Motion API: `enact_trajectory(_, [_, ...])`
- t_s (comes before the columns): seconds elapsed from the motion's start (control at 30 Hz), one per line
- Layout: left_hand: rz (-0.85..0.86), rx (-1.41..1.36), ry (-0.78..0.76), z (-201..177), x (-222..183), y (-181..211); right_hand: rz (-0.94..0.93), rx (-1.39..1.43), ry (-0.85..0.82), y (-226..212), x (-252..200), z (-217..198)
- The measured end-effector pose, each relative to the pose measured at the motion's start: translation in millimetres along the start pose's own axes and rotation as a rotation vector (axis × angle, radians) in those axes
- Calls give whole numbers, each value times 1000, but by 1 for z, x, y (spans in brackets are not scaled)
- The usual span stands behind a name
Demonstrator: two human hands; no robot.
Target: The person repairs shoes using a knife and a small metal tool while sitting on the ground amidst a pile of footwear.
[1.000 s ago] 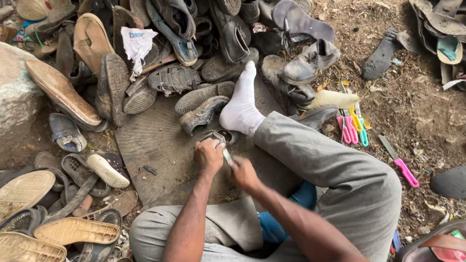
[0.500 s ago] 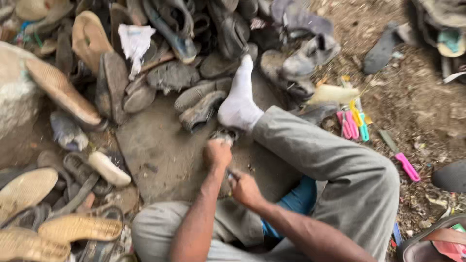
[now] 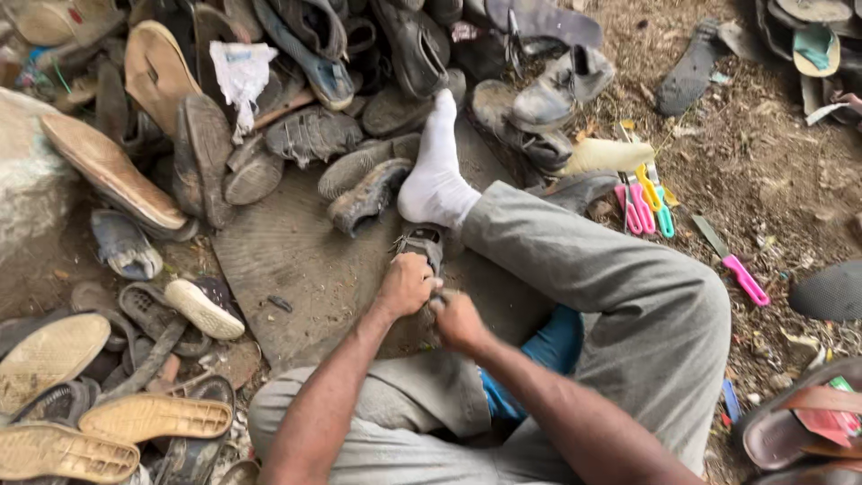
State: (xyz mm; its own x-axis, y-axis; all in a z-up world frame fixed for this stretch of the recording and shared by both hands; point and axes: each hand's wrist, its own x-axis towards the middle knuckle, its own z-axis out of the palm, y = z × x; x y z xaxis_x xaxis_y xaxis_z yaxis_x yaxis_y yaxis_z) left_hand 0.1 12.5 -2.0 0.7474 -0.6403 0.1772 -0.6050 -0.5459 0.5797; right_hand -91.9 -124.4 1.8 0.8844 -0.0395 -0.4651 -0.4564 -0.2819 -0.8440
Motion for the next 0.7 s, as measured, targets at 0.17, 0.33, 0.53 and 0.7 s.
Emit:
enact_trajectory(0.17, [-356, -68, 159, 30, 6, 32, -233, -91, 144, 53, -7, -2])
enact_trajectory(0.33, [-477, -142, 251, 39, 13, 59, -233, -246, 209, 66, -45, -12])
enact_trajectory(0.53, [-528, -229, 288, 50, 26, 69, -74, -162, 212, 64, -13, -10])
enact_trajectory(0.7, [-688, -237, 395, 57, 44, 73, 70, -171, 213, 76, -53, -2])
